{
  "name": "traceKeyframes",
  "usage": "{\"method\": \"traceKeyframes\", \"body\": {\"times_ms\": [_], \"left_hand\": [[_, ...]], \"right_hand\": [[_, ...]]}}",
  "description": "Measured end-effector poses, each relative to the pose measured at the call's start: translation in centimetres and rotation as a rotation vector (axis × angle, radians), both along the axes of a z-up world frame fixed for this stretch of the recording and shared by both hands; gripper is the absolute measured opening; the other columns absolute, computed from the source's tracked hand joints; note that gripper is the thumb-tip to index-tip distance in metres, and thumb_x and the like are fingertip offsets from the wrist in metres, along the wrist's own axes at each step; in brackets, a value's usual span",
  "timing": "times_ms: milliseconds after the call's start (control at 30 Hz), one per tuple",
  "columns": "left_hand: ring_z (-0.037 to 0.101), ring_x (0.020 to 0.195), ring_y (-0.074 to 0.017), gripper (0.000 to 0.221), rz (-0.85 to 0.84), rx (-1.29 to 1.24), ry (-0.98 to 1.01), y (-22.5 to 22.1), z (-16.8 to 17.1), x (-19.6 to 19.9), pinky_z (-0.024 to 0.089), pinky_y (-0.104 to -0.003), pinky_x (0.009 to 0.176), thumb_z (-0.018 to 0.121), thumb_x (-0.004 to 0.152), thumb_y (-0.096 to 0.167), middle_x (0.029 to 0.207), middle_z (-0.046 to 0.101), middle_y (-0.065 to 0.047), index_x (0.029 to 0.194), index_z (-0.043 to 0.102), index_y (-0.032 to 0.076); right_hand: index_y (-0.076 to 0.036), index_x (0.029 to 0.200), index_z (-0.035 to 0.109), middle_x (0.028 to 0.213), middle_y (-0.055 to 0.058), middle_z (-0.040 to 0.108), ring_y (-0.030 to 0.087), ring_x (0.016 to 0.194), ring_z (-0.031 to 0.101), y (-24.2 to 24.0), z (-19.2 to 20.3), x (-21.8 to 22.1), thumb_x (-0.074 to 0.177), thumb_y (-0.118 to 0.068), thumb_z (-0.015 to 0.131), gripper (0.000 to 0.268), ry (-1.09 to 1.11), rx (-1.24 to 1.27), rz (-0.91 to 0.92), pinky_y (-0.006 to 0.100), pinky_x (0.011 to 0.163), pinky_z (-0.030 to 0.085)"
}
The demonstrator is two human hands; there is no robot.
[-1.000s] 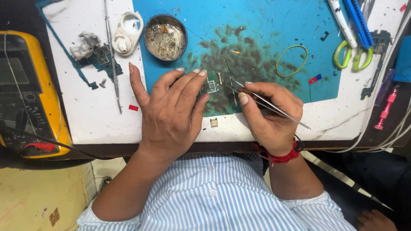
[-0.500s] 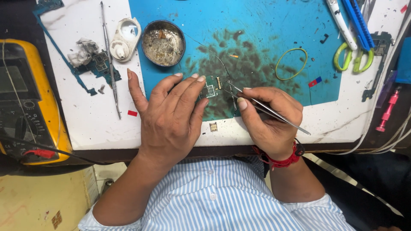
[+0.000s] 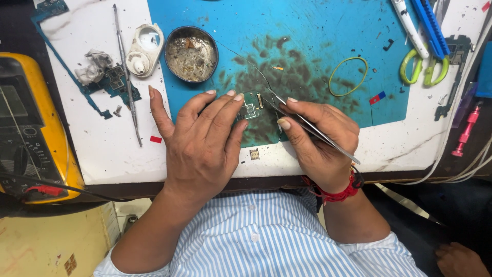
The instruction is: The person uses tweezers to remove a small component from a circuit board and then places it onto a smartphone chassis. They continue to manipulate the internal components of the phone using the tweezers.
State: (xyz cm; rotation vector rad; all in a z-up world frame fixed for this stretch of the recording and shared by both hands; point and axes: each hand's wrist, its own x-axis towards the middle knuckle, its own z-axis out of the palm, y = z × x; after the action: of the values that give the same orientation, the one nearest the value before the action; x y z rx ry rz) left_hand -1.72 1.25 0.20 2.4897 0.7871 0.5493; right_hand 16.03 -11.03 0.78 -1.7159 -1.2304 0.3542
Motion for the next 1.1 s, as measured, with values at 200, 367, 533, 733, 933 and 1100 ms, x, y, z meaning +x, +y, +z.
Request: {"method": "traceKeyframes", "body": {"times_ms": [200, 367, 533, 733, 933, 1100], "left_hand": [[0.057, 0.128, -0.0235, 0.033, -0.005, -0.006, -0.005, 0.06, 0.09, 0.02, 0.003, -0.069, 0.124, 0.075, 0.104, 0.022, 0.130, 0.072, -0.001, 0.134, 0.067, 0.011], [0.057, 0.128, -0.0237, 0.033, -0.010, -0.012, -0.005, 0.08, 0.18, -0.04, 0.004, -0.069, 0.124, 0.074, 0.103, 0.021, 0.131, 0.071, -0.001, 0.134, 0.067, 0.011], [0.057, 0.128, -0.0237, 0.033, -0.013, -0.004, -0.011, 0.16, 0.18, 0.01, 0.003, -0.069, 0.123, 0.074, 0.103, 0.020, 0.130, 0.071, -0.001, 0.134, 0.067, 0.011], [0.058, 0.129, -0.0238, 0.033, -0.008, -0.006, -0.013, 0.02, 0.20, -0.05, 0.003, -0.069, 0.124, 0.074, 0.103, 0.021, 0.130, 0.072, -0.001, 0.134, 0.067, 0.011], [0.058, 0.129, -0.0239, 0.035, -0.004, 0.020, -0.028, -0.07, 0.07, -0.08, 0.004, -0.068, 0.125, 0.074, 0.103, 0.021, 0.131, 0.071, -0.001, 0.135, 0.066, 0.010], [0.059, 0.128, -0.0233, 0.038, -0.003, 0.040, -0.044, -0.13, 0.14, -0.19, 0.004, -0.068, 0.124, 0.074, 0.101, 0.021, 0.130, 0.071, -0.003, 0.136, 0.065, 0.008]], "right_hand": [[0.002, 0.121, 0.070, 0.108, 0.014, 0.077, 0.018, 0.086, 0.075, 0.04, 0.01, 0.03, 0.097, -0.004, 0.081, 0.027, -0.008, -0.007, -0.004, 0.026, 0.075, 0.055], [0.002, 0.122, 0.070, 0.107, 0.014, 0.077, 0.018, 0.086, 0.075, 0.08, 0.14, -0.02, 0.098, -0.005, 0.081, 0.027, -0.020, -0.016, 0.002, 0.026, 0.075, 0.055], [0.003, 0.122, 0.070, 0.108, 0.014, 0.077, 0.018, 0.086, 0.075, 0.21, 0.24, -0.04, 0.098, -0.004, 0.080, 0.026, -0.016, -0.017, 0.003, 0.026, 0.075, 0.055], [0.003, 0.120, 0.070, 0.108, 0.015, 0.077, 0.018, 0.085, 0.074, 0.24, 0.39, -0.12, 0.098, -0.002, 0.079, 0.024, -0.025, -0.025, -0.005, 0.026, 0.076, 0.055], [0.004, 0.121, 0.069, 0.107, 0.013, 0.077, 0.013, 0.087, 0.074, -0.20, 0.45, -0.56, 0.101, 0.001, 0.075, 0.020, 0.085, 0.000, -0.054, 0.022, 0.076, 0.058], [0.005, 0.116, 0.071, 0.101, 0.012, 0.076, 0.012, 0.084, 0.072, -0.25, 0.34, -0.72, 0.099, 0.003, 0.074, 0.017, 0.100, 0.015, -0.063, 0.021, 0.072, 0.056]]}}
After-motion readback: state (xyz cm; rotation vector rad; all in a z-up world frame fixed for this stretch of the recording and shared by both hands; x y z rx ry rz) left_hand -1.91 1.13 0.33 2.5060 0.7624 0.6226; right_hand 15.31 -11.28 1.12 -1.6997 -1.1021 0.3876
